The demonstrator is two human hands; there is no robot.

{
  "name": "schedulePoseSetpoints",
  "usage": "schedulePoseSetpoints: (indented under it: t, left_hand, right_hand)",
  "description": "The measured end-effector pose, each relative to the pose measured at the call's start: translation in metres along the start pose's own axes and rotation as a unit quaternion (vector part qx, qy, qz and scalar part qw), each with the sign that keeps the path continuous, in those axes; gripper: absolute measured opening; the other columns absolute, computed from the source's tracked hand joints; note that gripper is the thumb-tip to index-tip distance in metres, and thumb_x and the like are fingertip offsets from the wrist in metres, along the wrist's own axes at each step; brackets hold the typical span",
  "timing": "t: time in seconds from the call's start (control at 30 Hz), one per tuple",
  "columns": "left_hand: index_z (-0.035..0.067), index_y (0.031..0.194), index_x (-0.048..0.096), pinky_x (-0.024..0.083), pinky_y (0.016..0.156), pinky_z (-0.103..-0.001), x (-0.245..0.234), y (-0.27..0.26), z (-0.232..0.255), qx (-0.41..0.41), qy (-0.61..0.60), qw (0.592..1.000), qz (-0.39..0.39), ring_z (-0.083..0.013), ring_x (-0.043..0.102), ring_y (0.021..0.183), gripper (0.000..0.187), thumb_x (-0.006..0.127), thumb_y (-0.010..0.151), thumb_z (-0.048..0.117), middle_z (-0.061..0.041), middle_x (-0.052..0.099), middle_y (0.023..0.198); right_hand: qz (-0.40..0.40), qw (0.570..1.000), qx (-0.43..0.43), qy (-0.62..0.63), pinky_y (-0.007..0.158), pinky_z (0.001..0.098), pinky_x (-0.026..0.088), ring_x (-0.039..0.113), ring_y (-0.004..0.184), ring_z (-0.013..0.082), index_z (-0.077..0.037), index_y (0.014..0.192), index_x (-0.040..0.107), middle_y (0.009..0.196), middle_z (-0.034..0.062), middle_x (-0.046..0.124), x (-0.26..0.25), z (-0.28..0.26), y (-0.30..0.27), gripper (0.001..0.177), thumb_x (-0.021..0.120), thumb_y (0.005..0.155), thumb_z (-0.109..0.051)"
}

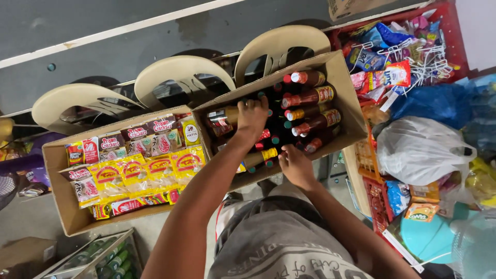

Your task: The person takes sauce bottles out of a cardboard box on the floor, unscrews and checks some caps, and places the bottles upright on a store shelf, arranging them in a row with other condiment bottles already there.

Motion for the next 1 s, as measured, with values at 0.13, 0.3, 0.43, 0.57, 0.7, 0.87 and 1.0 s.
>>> schedulePoseSetpoints:
  t: [0.13, 0.3, 0.43, 0.57, 0.7, 0.87, 1.0]
  left_hand:
    - [0.006, 0.145, 0.053, 0.042, 0.1, -0.057, 0.009, 0.021, -0.023, -0.034, 0.046, 0.998, 0.009, -0.032, 0.062, 0.117, 0.05, 0.058, 0.096, 0.017, -0.014, 0.069, 0.12]
    - [0.002, 0.149, 0.043, 0.038, 0.102, -0.056, 0.028, 0.03, -0.041, -0.049, 0.046, 0.997, -0.046, -0.0341, 0.055, 0.122, 0.082, 0.073, 0.074, 0.011, -0.018, 0.063, 0.129]
    - [0.003, 0.144, 0.051, 0.041, 0.102, -0.059, 0.041, 0.029, -0.045, -0.026, 0.033, 0.997, 0.057, -0.0364, 0.057, 0.125, 0.054, 0.064, 0.092, 0.009, -0.018, 0.064, 0.133]
    - [0.0, 0.14, 0.053, 0.043, 0.103, -0.054, 0.043, 0.021, -0.042, -0.004, 0.046, 0.995, 0.083, -0.0357, 0.057, 0.127, 0.051, 0.064, 0.091, 0.011, -0.019, 0.064, 0.132]
    - [-0.002, 0.141, 0.052, 0.043, 0.105, -0.05, 0.033, 0.016, -0.04, 0.0, 0.039, 0.992, 0.122, -0.0342, 0.057, 0.126, 0.053, 0.063, 0.092, 0.012, -0.018, 0.064, 0.131]
    - [-0.003, 0.148, 0.048, 0.045, 0.098, -0.043, 0.019, 0.005, -0.035, 0.018, 0.074, 0.989, 0.128, -0.032, 0.055, 0.122, 0.06, 0.062, 0.09, 0.009, -0.017, 0.06, 0.133]
    - [-0.005, 0.147, 0.048, 0.045, 0.098, -0.043, 0.008, -0.006, -0.035, 0.013, 0.073, 0.992, 0.099, -0.0339, 0.055, 0.122, 0.057, 0.062, 0.094, 0.011, -0.018, 0.059, 0.132]
  right_hand:
    - [0.021, 0.998, -0.056, 0.0, 0.064, 0.04, 0.057, 0.073, 0.078, 0.0294, -0.006, 0.113, 0.061, 0.088, 0.0114, 0.072, -0.003, -0.006, 0.003, 0.026, 0.07, 0.092, -0.019]
    - [-0.002, 0.998, -0.053, -0.016, 0.062, 0.0399, 0.057, 0.072, 0.075, 0.0282, -0.007, 0.111, 0.062, 0.088, 0.0117, 0.072, -0.005, -0.013, 0.003, 0.024, 0.072, 0.093, -0.02]
    - [-0.022, 0.999, -0.027, -0.017, 0.062, 0.0405, 0.057, 0.072, 0.074, 0.0277, -0.008, 0.109, 0.063, 0.087, 0.0107, 0.073, -0.002, -0.008, 0.006, 0.024, 0.072, 0.091, -0.021]
    - [0.0, 0.998, -0.066, -0.025, 0.063, 0.0411, 0.056, 0.071, 0.077, 0.0296, -0.008, 0.107, 0.063, 0.086, 0.011, 0.072, -0.008, -0.016, 0.004, 0.022, 0.073, 0.09, -0.019]
    - [-0.027, 0.998, -0.044, -0.021, 0.06, 0.0397, 0.056, 0.071, 0.073, 0.0278, -0.007, 0.106, 0.063, 0.086, 0.0114, 0.071, -0.004, -0.013, 0.005, 0.02, 0.072, 0.092, -0.019]
    - [0.024, 0.995, -0.096, -0.027, 0.06, 0.0394, 0.057, 0.071, 0.074, 0.0295, -0.006, 0.105, 0.063, 0.085, 0.0111, 0.07, -0.008, -0.018, 0.005, 0.021, 0.072, 0.09, -0.017]
    - [0.021, 0.997, -0.074, -0.018, 0.059, 0.0395, 0.056, 0.071, 0.073, 0.0293, -0.006, 0.105, 0.064, 0.085, 0.0113, 0.071, -0.009, -0.018, 0.001, 0.02, 0.073, 0.091, -0.017]
Point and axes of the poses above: each hand's wrist, its own y-axis towards the middle knuckle, its own x-axis out of the palm, z = x × y, the point moved 9 cm from there along y, towards the middle knuckle
